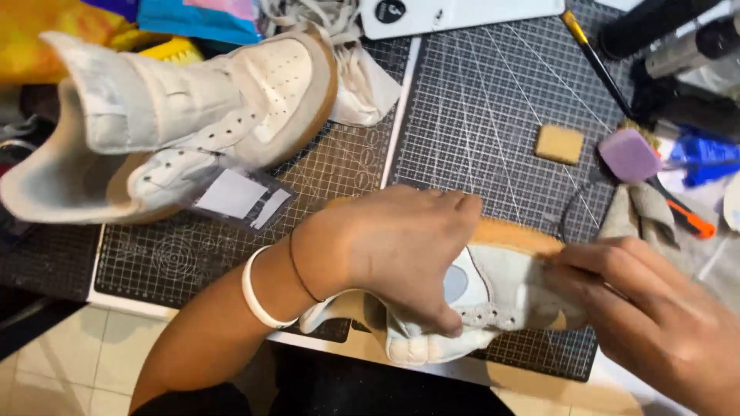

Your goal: The person scrubs a white sneaker with a purple brush, then uses a small metal tool to scrape the sole and upper. They continue scrubbing with a sponge and a cloth, focusing on the toe box and side panels.

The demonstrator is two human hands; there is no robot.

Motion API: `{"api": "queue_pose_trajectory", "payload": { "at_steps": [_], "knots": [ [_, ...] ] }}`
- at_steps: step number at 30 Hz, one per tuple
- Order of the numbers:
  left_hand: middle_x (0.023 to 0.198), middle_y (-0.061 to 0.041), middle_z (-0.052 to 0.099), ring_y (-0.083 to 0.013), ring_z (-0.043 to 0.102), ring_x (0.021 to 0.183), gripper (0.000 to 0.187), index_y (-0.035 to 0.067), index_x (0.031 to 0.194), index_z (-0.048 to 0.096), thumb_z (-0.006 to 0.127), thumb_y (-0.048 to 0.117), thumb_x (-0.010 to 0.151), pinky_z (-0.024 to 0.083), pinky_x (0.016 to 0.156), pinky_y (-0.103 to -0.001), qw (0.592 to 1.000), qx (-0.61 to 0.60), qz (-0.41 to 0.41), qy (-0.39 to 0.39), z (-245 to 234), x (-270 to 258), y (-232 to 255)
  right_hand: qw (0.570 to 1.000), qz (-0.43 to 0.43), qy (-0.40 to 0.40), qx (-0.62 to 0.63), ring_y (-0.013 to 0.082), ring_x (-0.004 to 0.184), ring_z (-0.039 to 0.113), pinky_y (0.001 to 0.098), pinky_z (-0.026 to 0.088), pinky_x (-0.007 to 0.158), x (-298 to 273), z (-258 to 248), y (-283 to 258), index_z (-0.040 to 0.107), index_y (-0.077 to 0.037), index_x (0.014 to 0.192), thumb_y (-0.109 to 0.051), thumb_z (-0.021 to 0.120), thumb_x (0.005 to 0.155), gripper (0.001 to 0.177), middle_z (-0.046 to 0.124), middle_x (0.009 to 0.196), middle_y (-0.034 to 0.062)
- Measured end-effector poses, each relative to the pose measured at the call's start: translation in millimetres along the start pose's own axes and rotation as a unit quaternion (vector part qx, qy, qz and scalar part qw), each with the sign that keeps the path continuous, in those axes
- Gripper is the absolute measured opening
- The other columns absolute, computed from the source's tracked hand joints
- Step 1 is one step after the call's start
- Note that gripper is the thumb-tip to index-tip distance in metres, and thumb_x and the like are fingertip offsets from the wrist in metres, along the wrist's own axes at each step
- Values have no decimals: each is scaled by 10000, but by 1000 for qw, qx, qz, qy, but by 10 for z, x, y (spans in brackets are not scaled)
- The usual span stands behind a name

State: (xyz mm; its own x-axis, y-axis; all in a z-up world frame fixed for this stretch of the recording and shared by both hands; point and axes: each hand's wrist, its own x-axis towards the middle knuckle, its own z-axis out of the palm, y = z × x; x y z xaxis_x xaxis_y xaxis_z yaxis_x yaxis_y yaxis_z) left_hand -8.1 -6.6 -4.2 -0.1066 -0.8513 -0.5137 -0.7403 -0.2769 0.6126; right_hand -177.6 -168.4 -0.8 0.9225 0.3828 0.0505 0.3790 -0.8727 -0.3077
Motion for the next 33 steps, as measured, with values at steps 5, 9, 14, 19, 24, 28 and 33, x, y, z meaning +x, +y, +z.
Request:
{"api": "queue_pose_trajectory", "payload": {
  "at_steps": [5, 9, 14, 19, 24, 28, 33],
  "knots": [
    [1075, -90, 541, -257, 566, 910, 728, 46, 1087, 396, 692, 509, 609, 467, 700, -388, 1000, 2, -16, -20, -30, 37, 45, 996, -59, 35, 60, 357, 843, 506, 434, 444, 693, 166, 104, 50, 476, 78, 980, -75, 462, 808, 231, 491, 1052, 227],
    [1041, -79, 523, -243, 540, 889, 742, 48, 1084, 390, 652, 556, 611, 463, 673, -393, 1000, -3, -14, -22, -23, 79, 46, 998, -61, 5, 25, 332, 839, 484, 409, 449, 703, 96, 44, 76, 471, 79, 1001, -79, 415, 845, 229, 473, 1064, 211],
    [1034, -90, 527, -252, 549, 891, 734, 31, 1083, 386, 654, 542, 631, 465, 687, -387, 999, -2, -14, -32, -46, 31, 22, 998, -37, 7, 53, 274, 763, 524, 348, 449, 640, 91, 21, 121, 506, 62, 1017, 8, 359, 820, 252, 513, 1036, 171],
    [1009, -71, 541, -239, 558, 851, 692, 60, 1036, 406, 625, 552, 602, 462, 638, -389, 1000, -7, -16, -18, -48, 87, 33, 991, -99, 11, 92, 295, 764, 479, 370, 430, 636, 401, 32, 86, 485, 79, 1028, -73, 459, 847, 239, 477, 1040, 214],
    [1048, -111, 535, -283, 551, 911, 782, 22, 1089, 389, 677, 563, 603, 463, 697, -410, 1000, 1, 3, 0, 18, 92, -46, 996, -29, -6, 90, 283, 813, 535, 377, 445, 672, 93, 10, 97, 518, 30, 972, -88, 433, 818, 212, 529, 1014, 165],
    [1049, -93, 531, -260, 561, 907, 707, 45, 1074, 393, 678, 509, 623, 473, 697, -396, 1000, -3, -8, -16, -28, 53, -18, 999, -40, 0, 22, 296, 813, 513, 365, 459, 677, 261, 31, 37, 507, 103, 999, -88, 379, 850, 274, 508, 1020, 194],
    [1064, -101, 529, -274, 542, 935, 788, 33, 1087, 391, 639, 605, 605, 453, 731, -412, 1000, 14, 4, 7, 15, 78, -26, 995, -62, -5, 81, 319, 844, 503, 393, 459, 699, 284, 14, 120, 474, 72, 1000, -143, 461, 825, 277, 496, 1076, 204]
  ]
}}
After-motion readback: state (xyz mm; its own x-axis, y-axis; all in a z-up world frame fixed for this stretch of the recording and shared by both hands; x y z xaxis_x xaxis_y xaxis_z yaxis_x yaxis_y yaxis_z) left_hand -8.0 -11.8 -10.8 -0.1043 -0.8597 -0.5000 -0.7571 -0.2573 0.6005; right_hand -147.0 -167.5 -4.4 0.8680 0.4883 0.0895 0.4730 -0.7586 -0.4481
